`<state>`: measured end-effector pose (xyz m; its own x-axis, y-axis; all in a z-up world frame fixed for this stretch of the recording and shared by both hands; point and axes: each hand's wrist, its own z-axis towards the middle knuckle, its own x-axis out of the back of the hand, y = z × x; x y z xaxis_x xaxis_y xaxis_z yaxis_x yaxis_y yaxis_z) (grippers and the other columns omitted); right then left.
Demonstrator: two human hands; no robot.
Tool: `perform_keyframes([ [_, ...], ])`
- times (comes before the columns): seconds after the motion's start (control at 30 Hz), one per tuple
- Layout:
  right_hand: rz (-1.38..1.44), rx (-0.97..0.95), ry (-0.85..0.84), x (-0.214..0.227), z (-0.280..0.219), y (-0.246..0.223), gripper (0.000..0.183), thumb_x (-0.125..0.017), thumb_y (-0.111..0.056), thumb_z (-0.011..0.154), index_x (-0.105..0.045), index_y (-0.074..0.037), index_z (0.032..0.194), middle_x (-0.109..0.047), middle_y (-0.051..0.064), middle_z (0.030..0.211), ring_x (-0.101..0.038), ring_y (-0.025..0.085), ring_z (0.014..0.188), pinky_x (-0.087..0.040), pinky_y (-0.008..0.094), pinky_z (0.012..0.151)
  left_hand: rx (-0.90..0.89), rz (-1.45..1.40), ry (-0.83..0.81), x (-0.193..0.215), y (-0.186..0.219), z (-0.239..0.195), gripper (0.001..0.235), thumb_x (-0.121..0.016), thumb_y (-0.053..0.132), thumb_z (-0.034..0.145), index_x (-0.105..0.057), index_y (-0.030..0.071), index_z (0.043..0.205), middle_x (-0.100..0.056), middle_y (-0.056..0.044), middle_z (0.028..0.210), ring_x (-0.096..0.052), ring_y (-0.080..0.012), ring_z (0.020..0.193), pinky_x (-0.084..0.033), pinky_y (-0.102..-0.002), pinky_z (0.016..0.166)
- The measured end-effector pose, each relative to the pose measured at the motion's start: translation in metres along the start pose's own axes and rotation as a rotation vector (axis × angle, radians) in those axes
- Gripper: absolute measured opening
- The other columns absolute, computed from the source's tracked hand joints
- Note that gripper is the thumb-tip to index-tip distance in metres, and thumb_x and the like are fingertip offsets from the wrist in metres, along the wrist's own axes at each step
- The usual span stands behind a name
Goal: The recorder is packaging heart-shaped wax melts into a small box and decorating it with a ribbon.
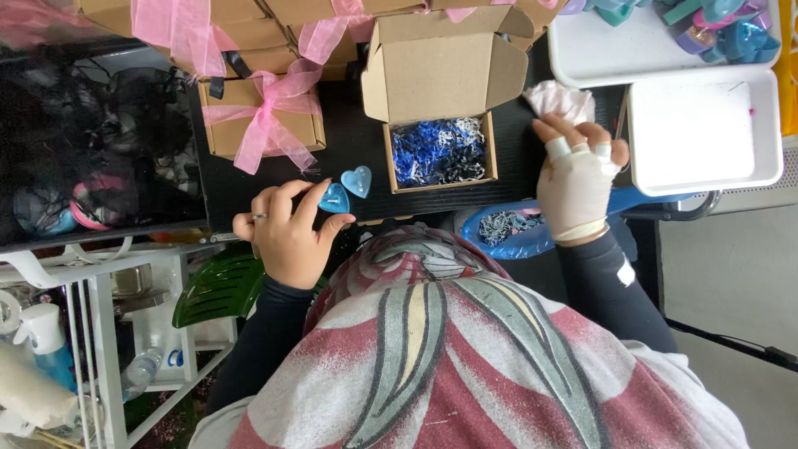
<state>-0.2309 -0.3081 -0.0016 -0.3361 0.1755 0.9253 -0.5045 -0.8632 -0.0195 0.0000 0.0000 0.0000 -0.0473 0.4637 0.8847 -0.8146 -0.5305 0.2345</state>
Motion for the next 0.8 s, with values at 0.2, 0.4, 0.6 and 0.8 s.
perform_keyframes([
  [0.2,-0.031,-0.059,0.048,-0.012,0.016,0.021,0.027,-0.070,0.004,0.092,-0.077,-0.015,0.109,-0.070,-0.004,0.130,-0.055,0.022,0.125,-0.031,0.044,0.112,-0.048,0.070,-0.042,0.010,0.000,0.011,0.052,-0.069,0.068,0.091,-0.076,0.026,0.121,-0.061,0.007,0.118,-0.053,-0.0207,0.112,-0.024,-0.047,0.094],
  [0.4,0.194,-0.130,0.157,0.039,0.027,-0.036,0.027,-0.066,0.009,0.080,-0.074,-0.009,0.099,-0.062,0.008,0.128,-0.046,0.036,0.129,-0.032,0.045,0.112,-0.085,0.056,-0.041,0.012,-0.008,0.015,0.065,-0.068,0.070,0.089,-0.073,0.021,0.131,-0.060,0.003,0.111,-0.053,-0.0213,0.107,-0.025,-0.046,0.090],
  [0.6,0.468,-0.247,0.271,0.006,-0.010,-0.066,0.023,-0.064,0.016,0.089,-0.066,-0.007,0.092,-0.063,0.005,0.113,-0.052,0.025,0.115,-0.036,0.042,0.107,-0.127,-0.123,0.122,0.020,-0.038,0.001,0.052,-0.079,0.051,0.094,-0.069,0.013,0.128,-0.067,0.003,0.105,-0.062,-0.0186,0.095,-0.031,-0.041,0.093],
  [0.8,1.103,-0.444,0.481,-0.033,0.002,-0.090,0.026,-0.050,0.018,0.092,-0.058,-0.004,0.102,-0.053,0.003,0.111,-0.053,0.015,0.099,-0.044,0.026,0.086,0.076,-0.114,0.374,0.049,-0.109,0.002,0.013,-0.076,0.014,0.102,-0.070,0.015,0.113,-0.071,0.002,0.101,-0.064,-0.0185,0.094,-0.035,-0.040,0.097],
])
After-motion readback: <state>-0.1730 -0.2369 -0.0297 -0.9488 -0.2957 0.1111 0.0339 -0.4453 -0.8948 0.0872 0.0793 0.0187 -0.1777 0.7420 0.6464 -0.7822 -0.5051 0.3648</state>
